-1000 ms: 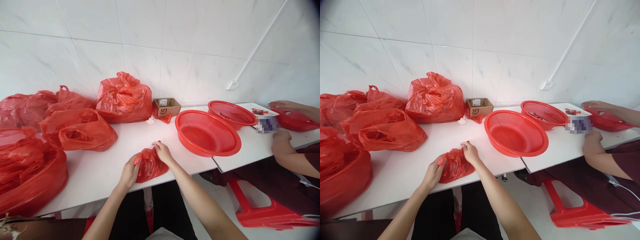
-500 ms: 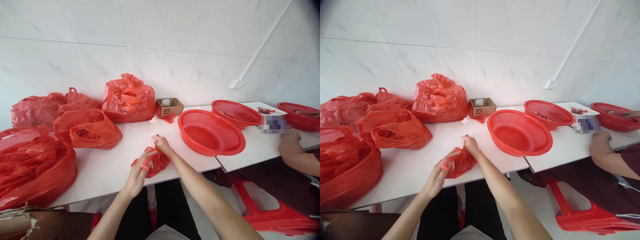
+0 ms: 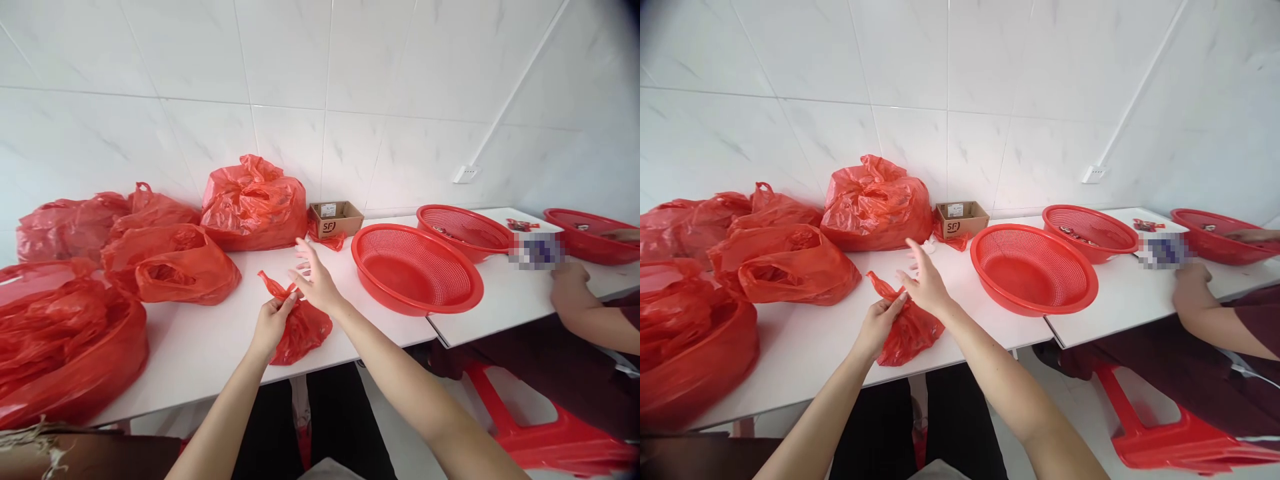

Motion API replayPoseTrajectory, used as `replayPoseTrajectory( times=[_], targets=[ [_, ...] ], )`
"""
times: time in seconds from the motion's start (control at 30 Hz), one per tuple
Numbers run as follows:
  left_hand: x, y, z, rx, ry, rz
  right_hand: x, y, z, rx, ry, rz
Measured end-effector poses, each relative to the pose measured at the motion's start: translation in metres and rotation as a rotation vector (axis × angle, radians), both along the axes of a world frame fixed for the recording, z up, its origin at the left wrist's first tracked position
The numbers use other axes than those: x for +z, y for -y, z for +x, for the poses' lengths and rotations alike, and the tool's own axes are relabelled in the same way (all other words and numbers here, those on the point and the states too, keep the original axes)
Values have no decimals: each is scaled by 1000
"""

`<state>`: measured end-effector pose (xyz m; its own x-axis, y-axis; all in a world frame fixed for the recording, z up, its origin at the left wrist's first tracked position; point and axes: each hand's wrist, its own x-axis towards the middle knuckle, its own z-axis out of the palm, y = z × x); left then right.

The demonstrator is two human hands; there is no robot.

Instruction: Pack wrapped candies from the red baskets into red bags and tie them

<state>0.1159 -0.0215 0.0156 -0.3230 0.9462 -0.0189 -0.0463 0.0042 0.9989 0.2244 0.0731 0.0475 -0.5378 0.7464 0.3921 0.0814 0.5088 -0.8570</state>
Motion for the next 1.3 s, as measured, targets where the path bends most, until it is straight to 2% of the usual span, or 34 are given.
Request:
replayPoseTrajectory(
  times=[0.07, 0.2, 0.27, 0.33, 0.47, 0.6, 0.7, 0.77, 0.83, 0.9, 1.0, 1.1, 1.2, 1.3],
  targets=[
    [2, 0, -4, 42, 9, 31, -17, 8, 3, -75, -5, -32],
    [13, 1, -3, 73, 7, 108, -53, 30, 8, 145, 122, -164],
    [20, 5, 3, 66, -2, 137, -63, 38, 6, 151, 223, -126],
    [26, 11, 8, 57, -12, 159, -65, 42, 2, 118, 329, -42],
    [33, 23, 3, 115, -19, 240, -60, 34, -3, 138, 443, 69],
    [31, 25, -9, 120, -10, 280, -54, 22, 3, 162, 520, 141],
    [28, 21, -12, 80, -14, 265, -44, 23, 13, 160, 510, 120],
    [30, 20, -11, 38, -25, 253, -36, 28, 17, 166, 395, 82],
    [34, 21, -7, 0, -40, 239, -31, 36, 14, 232, 284, 21],
    [37, 23, -4, -21, -61, 225, -30, 41, 8, 285, 264, -15],
    [38, 28, -5, -32, -98, 219, -34, 38, 2, 259, 302, 0],
    [36, 29, -12, -27, -105, 235, -30, 27, 9, 366, 253, -140],
    [35, 27, -18, -47, -102, 234, -14, 19, 17, 508, -34, -363],
    [37, 25, -16, -107, -101, 213, 1, 17, 13, 540, -236, -483]
  ],
)
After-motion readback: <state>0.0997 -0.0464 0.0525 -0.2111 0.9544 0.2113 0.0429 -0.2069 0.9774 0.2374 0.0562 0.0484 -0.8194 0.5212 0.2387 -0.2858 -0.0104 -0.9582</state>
